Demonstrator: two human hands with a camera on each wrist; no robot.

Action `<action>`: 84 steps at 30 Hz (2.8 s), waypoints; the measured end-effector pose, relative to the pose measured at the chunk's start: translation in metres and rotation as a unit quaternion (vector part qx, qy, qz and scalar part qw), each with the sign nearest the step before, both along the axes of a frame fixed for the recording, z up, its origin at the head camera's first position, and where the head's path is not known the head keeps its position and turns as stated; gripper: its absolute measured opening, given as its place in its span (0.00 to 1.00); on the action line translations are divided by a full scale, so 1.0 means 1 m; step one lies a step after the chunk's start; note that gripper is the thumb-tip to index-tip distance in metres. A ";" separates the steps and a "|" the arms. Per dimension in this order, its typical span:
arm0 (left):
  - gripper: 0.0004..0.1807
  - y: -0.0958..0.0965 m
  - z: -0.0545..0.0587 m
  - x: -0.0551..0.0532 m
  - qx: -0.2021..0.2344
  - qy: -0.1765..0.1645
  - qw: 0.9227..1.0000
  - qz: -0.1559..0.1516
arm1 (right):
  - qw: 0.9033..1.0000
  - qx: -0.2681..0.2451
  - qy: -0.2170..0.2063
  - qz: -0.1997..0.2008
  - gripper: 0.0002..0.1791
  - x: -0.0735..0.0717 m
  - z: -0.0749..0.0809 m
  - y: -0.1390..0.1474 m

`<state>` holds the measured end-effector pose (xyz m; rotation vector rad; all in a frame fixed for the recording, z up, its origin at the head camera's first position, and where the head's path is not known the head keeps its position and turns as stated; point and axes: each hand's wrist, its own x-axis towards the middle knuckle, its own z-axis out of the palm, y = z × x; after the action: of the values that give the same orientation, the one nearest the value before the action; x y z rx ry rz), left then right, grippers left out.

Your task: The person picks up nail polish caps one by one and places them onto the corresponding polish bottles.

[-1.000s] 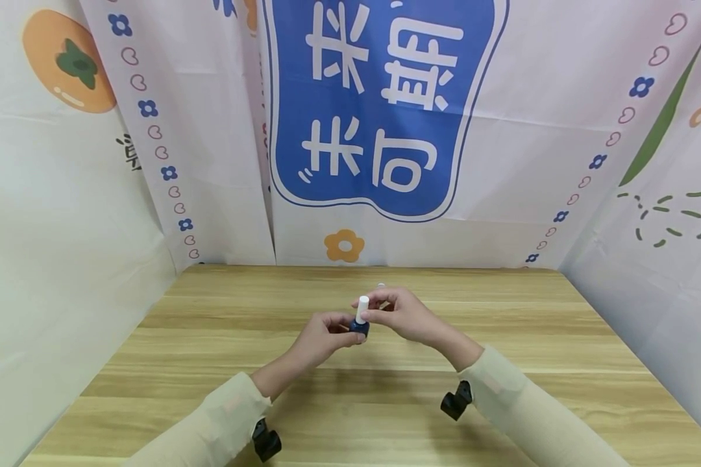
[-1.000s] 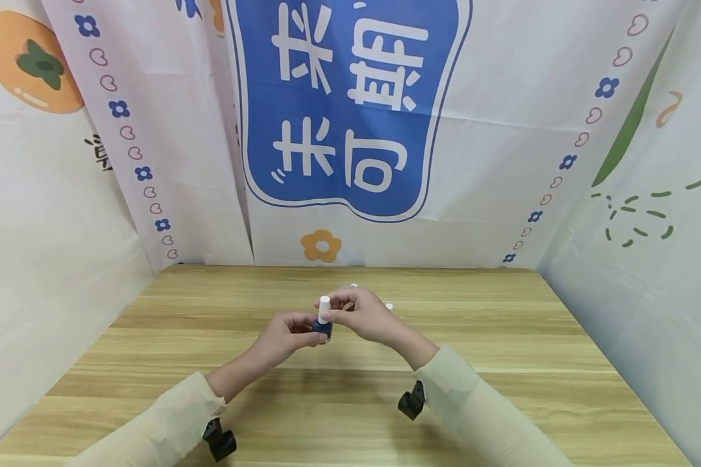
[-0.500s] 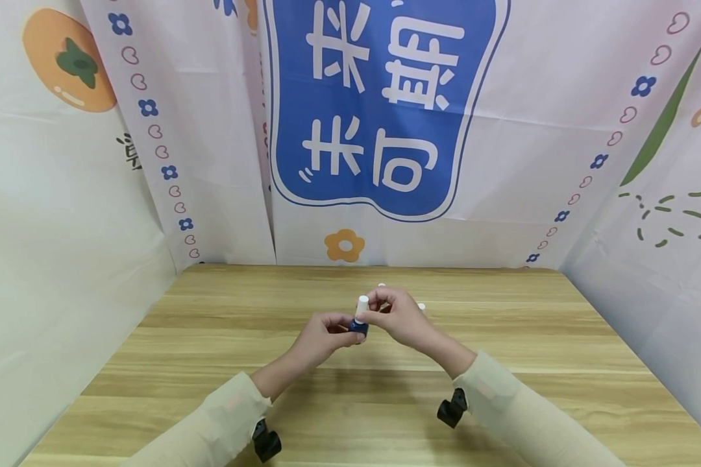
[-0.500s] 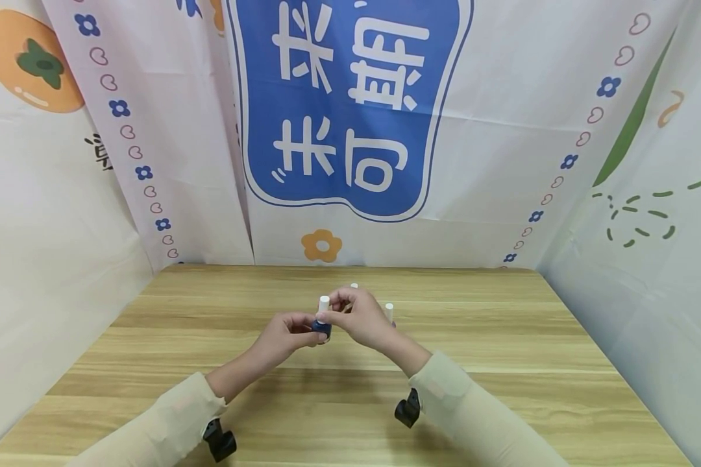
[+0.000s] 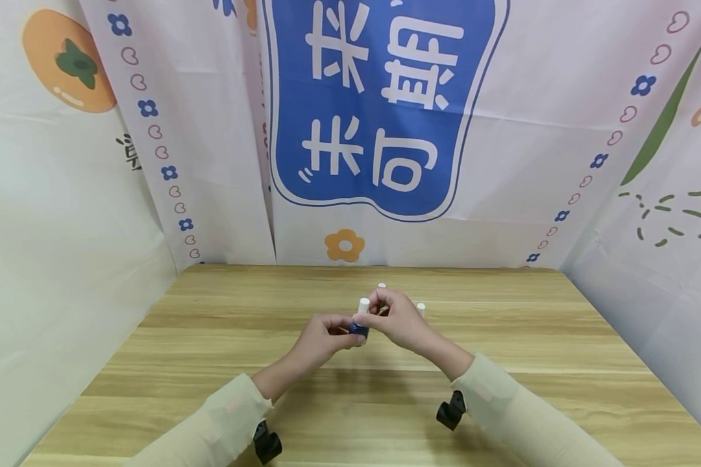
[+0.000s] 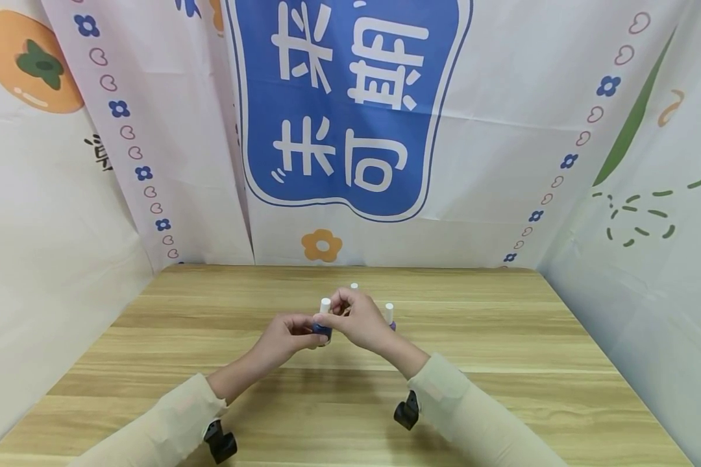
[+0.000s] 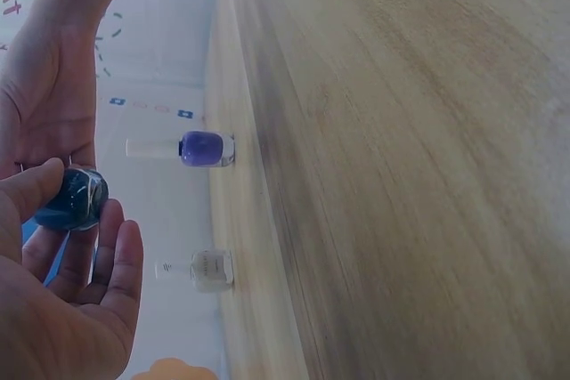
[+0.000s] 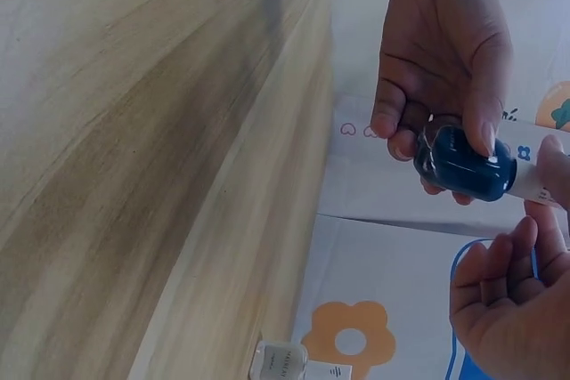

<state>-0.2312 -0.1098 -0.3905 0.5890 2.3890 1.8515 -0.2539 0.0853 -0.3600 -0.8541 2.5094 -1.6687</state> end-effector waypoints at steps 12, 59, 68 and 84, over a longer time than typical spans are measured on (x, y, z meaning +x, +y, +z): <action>0.13 -0.001 0.004 0.002 -0.008 -0.025 1.000 0.006 | 0.992 0.040 -0.014 0.117 0.07 -0.009 0.014 0.016; 0.12 -0.003 0.002 -0.001 0.003 -0.010 1.000 -0.002 | 0.997 0.020 -0.013 0.079 0.11 -0.005 0.011 0.010; 0.12 -0.004 0.002 0.000 0.001 -0.002 1.000 -0.009 | 0.989 0.036 0.000 0.146 0.17 -0.009 0.015 0.014; 0.12 -0.003 0.002 0.001 0.015 -0.008 1.000 -0.015 | 0.995 0.041 0.006 0.095 0.11 -0.004 0.017 0.011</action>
<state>-0.2302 -0.1129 -0.3884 0.6080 2.3328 1.8761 -0.2580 0.0960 -0.3433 -1.0596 2.3978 -1.4975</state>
